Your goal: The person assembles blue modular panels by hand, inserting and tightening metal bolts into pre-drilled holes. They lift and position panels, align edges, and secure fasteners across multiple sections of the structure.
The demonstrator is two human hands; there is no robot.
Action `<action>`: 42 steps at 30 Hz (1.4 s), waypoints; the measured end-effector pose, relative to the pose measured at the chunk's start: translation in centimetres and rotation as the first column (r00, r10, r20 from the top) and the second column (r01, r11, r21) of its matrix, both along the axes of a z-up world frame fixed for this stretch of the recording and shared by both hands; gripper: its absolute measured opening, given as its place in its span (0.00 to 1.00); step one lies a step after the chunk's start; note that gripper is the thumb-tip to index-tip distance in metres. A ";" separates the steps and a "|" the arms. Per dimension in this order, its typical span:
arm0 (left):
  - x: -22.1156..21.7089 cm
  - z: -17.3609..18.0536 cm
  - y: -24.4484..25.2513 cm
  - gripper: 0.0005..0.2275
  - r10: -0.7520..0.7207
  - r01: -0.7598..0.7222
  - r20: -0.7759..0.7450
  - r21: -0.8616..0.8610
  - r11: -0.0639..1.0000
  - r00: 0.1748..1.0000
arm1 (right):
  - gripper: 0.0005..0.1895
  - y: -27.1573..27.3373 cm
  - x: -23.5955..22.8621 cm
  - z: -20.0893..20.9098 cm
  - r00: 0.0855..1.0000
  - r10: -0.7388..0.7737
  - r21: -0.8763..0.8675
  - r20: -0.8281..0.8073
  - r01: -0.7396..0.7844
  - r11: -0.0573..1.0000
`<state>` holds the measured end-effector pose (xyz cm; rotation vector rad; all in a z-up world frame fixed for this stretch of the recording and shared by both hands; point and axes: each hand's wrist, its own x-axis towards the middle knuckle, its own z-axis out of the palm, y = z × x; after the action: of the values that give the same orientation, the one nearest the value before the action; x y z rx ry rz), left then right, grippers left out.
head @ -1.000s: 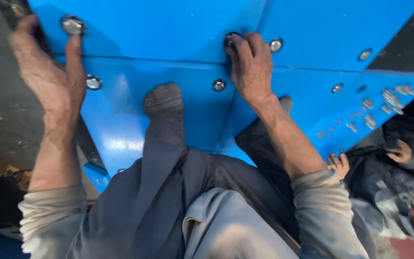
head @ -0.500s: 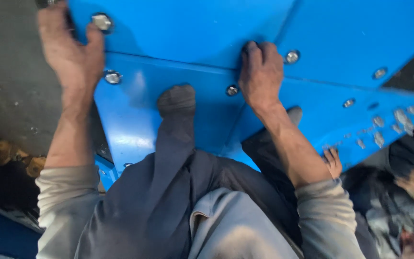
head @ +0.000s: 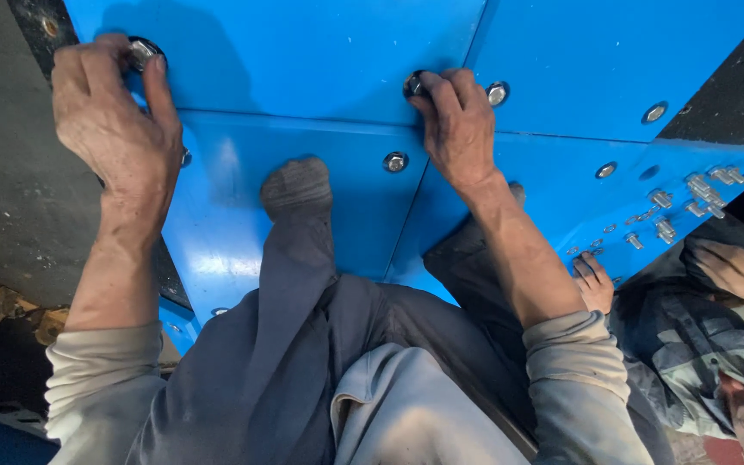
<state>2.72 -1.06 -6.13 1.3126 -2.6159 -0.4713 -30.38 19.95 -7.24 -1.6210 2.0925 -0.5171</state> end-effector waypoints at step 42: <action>-0.1 1.1 -0.8 0.09 -0.113 0.117 -0.043 0.094 0.989 0.993 | 0.12 -1.6 -5.1 0.7 0.800 0.557 0.040 -0.224 -0.563 0.825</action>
<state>2.67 -1.88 -5.00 1.1721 -2.6786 -0.6416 -35.45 18.32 -6.52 -2.2843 1.6116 -0.1607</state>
